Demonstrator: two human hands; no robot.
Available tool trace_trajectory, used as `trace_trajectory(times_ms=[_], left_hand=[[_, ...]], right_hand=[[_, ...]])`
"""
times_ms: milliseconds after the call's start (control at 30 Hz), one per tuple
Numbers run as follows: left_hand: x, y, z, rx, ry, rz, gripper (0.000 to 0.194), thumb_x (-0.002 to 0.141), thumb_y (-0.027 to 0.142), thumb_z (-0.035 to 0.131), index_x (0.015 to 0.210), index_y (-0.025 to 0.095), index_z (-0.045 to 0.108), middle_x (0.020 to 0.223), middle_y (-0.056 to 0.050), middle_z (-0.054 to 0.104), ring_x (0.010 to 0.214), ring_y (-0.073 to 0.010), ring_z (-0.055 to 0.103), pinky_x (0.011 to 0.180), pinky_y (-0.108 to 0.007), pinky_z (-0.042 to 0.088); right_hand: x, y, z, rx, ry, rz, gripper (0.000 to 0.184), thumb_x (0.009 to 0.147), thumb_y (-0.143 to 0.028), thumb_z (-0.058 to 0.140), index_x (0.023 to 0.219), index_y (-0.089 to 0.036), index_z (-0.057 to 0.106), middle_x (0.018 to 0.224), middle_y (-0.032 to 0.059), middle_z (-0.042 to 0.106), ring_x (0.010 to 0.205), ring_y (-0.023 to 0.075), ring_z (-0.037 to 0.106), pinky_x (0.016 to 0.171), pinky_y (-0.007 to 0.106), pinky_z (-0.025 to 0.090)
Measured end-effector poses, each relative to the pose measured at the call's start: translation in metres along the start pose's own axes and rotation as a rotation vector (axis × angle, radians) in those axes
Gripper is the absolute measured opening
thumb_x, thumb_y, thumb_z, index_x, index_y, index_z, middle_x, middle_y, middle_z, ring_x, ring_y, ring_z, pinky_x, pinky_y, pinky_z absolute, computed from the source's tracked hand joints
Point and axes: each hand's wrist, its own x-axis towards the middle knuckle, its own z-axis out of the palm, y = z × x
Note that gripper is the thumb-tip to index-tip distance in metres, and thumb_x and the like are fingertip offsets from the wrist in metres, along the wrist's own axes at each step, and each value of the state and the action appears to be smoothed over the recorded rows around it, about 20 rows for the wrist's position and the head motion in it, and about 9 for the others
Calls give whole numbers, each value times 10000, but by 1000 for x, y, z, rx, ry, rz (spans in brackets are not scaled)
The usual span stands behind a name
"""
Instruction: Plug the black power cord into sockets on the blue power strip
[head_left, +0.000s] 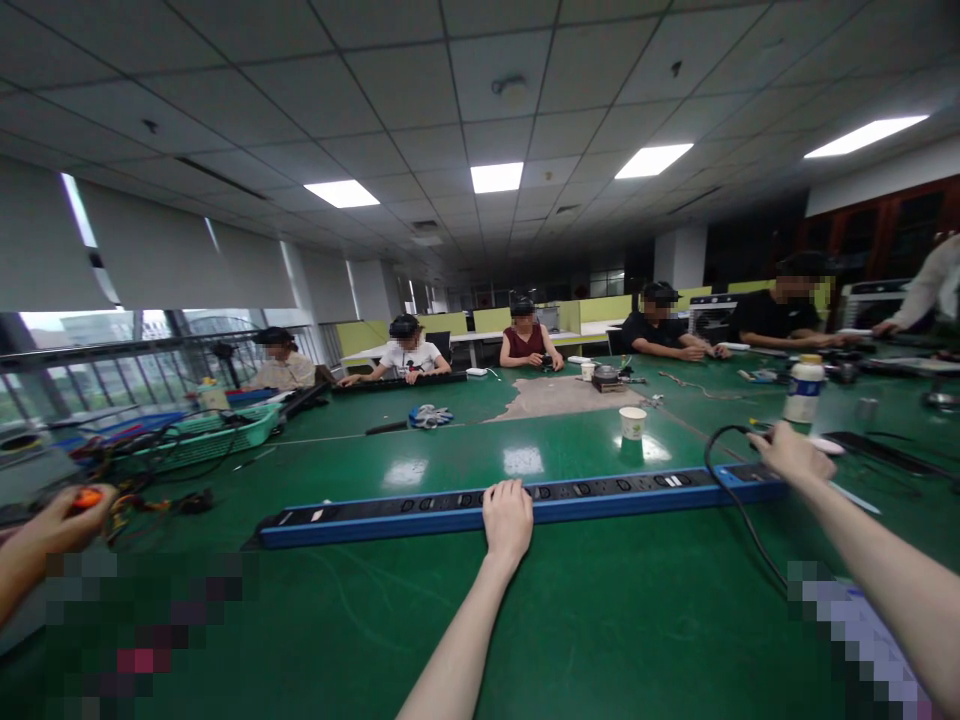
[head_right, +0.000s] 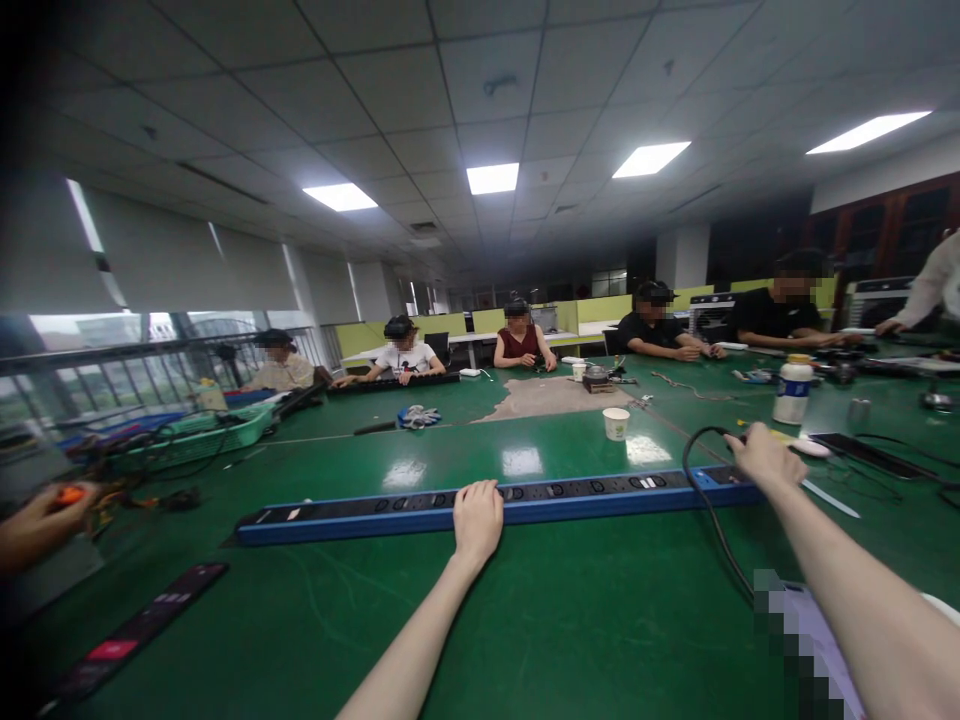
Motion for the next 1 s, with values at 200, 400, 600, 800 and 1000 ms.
trace_trajectory(times_ms=[200, 400, 600, 800, 1000], left_hand=[[-2, -3, 1, -117, -10, -30, 374, 998, 233, 376, 1230, 175, 663, 1230, -128, 688, 1173, -237, 601, 1098, -433, 361], [6, 11, -21, -404, -100, -100, 551, 942, 256, 488, 1485, 172, 442, 1476, -150, 524, 1362, -250, 488, 1147, -427, 363], [20, 43, -72, -662, -219, 182, 724, 928, 304, 569, 1579, 250, 257, 1520, -100, 483, 1399, -216, 456, 1171, -405, 370], [7, 23, -101, -553, -304, 269, 486, 998, 345, 477, 1477, 267, 446, 1439, -91, 575, 1303, -230, 563, 1089, -391, 455], [0, -74, -120, -302, -222, -101, 398, 1018, 421, 418, 1300, 203, 596, 1232, -144, 698, 1123, -246, 674, 975, -363, 500]], right_hand=[[-10, -49, -6, -28, -28, -442, 444, 903, -643, 476, 1006, -232, 608, 946, 152, 717, 696, 203, 581, 673, 305, 362], [-107, -139, -25, 205, -191, -814, 360, 936, -590, 476, 1099, -284, 570, 997, 34, 689, 791, 186, 623, 676, 265, 394], [-203, -200, -32, 405, -366, -1106, 306, 950, -538, 513, 1056, -272, 621, 1082, 30, 639, 886, 158, 620, 793, 275, 457], [-228, -208, 2, 650, -544, -1002, 396, 945, -539, 516, 1189, -252, 636, 1121, 50, 662, 998, 175, 618, 889, 320, 501], [-190, -134, 67, 341, -430, -790, 493, 987, -546, 348, 1265, -268, 644, 1267, 82, 664, 1182, 235, 592, 1042, 427, 450]])
